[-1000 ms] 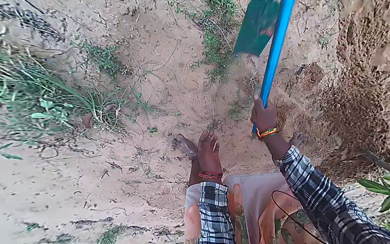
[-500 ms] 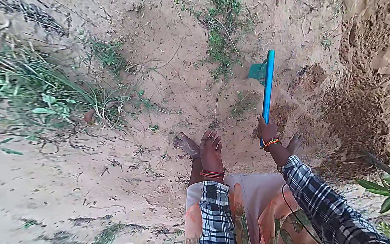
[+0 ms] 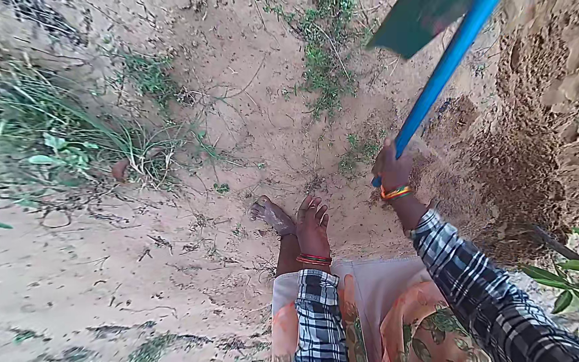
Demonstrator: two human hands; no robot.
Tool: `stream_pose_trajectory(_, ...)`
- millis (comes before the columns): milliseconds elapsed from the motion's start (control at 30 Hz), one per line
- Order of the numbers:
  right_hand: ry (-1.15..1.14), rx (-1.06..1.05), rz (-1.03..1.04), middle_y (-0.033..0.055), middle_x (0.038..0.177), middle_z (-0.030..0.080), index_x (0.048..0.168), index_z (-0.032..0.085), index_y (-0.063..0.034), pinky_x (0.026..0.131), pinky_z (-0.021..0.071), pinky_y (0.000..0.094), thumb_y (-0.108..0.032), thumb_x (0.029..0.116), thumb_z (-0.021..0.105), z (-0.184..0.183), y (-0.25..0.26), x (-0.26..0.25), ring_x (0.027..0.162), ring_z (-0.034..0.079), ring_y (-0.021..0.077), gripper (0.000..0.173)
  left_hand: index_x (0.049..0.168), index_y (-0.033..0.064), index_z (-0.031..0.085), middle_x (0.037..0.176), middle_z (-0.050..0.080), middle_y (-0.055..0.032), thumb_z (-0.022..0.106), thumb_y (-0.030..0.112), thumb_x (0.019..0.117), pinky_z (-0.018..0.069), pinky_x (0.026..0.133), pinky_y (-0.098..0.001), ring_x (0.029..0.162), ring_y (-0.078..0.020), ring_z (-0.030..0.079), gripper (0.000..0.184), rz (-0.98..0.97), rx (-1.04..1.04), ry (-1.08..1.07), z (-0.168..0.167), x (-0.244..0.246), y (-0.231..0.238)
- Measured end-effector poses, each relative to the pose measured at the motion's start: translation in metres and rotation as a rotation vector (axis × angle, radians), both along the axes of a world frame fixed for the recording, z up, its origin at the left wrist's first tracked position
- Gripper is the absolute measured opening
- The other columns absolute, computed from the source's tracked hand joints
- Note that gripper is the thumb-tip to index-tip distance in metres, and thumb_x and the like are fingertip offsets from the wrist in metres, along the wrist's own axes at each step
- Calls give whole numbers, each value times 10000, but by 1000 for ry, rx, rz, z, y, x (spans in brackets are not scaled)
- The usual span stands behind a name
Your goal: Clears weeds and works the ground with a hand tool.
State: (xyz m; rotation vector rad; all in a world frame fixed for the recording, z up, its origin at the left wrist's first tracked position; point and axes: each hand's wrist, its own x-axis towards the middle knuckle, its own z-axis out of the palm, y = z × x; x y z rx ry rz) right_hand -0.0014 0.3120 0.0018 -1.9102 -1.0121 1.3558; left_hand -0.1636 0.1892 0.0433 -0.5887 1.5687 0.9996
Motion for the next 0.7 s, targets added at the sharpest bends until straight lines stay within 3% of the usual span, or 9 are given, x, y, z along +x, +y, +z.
stream_pose_trajectory(67, -36, -474, -9, -20, 537, 414, 894, 529, -17, 475, 454, 295, -364, 1105, 471, -12, -67, 4, 427, 430, 102, 410, 1392, 90, 524, 1191, 668, -55, 402, 142, 1105, 534, 855, -301, 982, -141, 658, 316, -13, 11, -11, 2, -1, 3)
stream_pose_trajectory(133, -32, -742, -76, -21, 530, 376, 980, 526, -15, 423, 414, 265, -326, 1108, 489, -8, -112, 3, 396, 390, 99, 339, 1375, 87, 533, 1167, 675, -56, 408, 147, 1106, 539, 831, -290, 955, -136, 665, 302, -8, 10, -2, 2, -4, 7)
stream_pose_trajectory(233, -57, -825, -160, -30, 493, 357, 924, 528, -35, 376, 354, 246, -307, 1095, 528, 16, -157, 2, 361, 349, 85, 321, 1381, 91, 528, 1167, 675, -56, 420, 152, 1103, 540, 833, -290, 956, -136, 664, 305, 3, 8, 7, 2, -9, 8)
stream_pose_trajectory(333, -134, -779, -80, -29, 509, 376, 909, 549, -38, 399, 361, 255, -316, 1083, 555, 24, -150, 4, 379, 361, 84, 328, 1376, 83, 532, 1174, 668, -63, 418, 155, 1102, 540, 831, -295, 960, -145, 662, 306, 18, 38, 15, 4, -14, 16)
stream_pose_trajectory(433, -232, -554, 102, -6, 576, 438, 993, 587, 7, 476, 431, 312, -355, 1086, 525, 29, -71, 1, 453, 432, 115, 379, 1376, 77, 523, 1145, 672, -60, 395, 154, 1107, 545, 822, -295, 932, -138, 664, 308, 21, 56, 27, 6, -20, 19)
stream_pose_trajectory(533, -211, -85, 186, -16, 557, 457, 917, 571, -30, 480, 476, 350, -436, 1080, 467, 51, 52, -15, 449, 472, 123, 450, 1383, 80, 526, 1150, 682, -56, 404, 146, 1104, 548, 809, -290, 926, -130, 669, 311, 40, 61, 23, 6, -23, 19)
stream_pose_trajectory(633, 22, 438, 121, -85, 513, 412, 858, 461, -137, 426, 458, 266, -317, 1130, 299, 95, 159, -49, 403, 441, 67, 364, 1381, 89, 525, 1154, 681, -45, 403, 157, 1103, 551, 806, -292, 923, -127, 671, 312, 56, 79, 8, 6, -28, 18)
stream_pose_trajectory(700, 128, 655, 83, -59, 522, 424, 900, 433, -112, 425, 507, 275, -242, 1144, 208, 114, 200, -69, 403, 470, 89, 356, 1367, 92, 537, 1148, 678, -38, 405, 160, 1102, 553, 805, -288, 914, -125, 671, 304, 78, 73, -3, 7, -31, 17)
